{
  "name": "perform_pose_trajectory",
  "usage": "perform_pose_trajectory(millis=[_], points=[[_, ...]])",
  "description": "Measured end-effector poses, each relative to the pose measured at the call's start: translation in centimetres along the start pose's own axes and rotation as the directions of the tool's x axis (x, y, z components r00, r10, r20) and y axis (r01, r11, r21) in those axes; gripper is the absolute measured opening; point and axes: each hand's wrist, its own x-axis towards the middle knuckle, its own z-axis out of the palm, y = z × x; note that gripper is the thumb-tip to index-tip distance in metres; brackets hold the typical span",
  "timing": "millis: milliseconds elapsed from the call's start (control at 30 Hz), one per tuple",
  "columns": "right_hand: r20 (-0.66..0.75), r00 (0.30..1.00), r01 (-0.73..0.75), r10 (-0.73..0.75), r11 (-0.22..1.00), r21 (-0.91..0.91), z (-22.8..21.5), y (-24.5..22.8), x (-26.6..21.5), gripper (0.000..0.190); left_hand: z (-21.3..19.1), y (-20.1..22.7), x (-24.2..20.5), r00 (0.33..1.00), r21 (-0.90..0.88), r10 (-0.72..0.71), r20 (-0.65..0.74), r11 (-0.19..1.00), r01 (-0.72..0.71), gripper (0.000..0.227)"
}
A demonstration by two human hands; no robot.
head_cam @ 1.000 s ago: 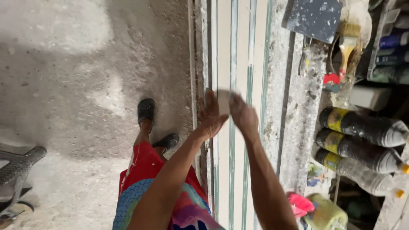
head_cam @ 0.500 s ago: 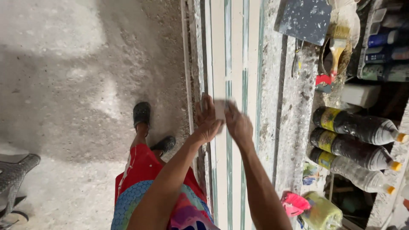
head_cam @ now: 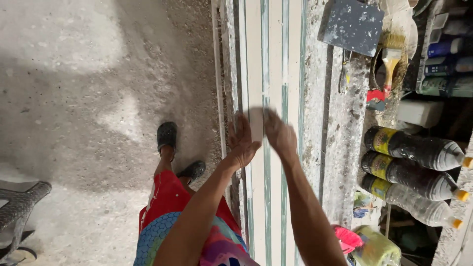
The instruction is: The recorder uses a scraper and a brush to clean a long striped panel on a workbench.
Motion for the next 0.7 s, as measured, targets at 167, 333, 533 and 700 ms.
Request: perform_pose_trajectory(millis=[167,333,533,700], points=[[-0.141,0.975,0.184,-0.174,0.981,0.065,-1.1,0.1,2.1,0.048,-0.8,0.8,-1.5,0.998,0.022,-0.009,0.058,1.0,0.008,0.112],[-0.082,0.995,0.062,-0.061,0.998,0.013,1.9,2.5,-4.9,0.047,-0.4,0.3,-0.9,1.0,0.034,0.005,-0.013,0.999,-0.005,0.103],[-0.091,0.993,0.077,-0.079,0.997,-0.022,-0.5,-0.9,2.2,0.046,-0.9,0.0,-1.3,0.999,0.123,0.042,0.005,0.992,-0.042,0.105],[-0.603,0.374,0.435,-0.705,0.707,-0.558,3.0,3.2,-0.6,0.034,-1.2,2.0,-1.0,0.999,0.117,-0.019,0.029,0.993,0.015,0.11]])
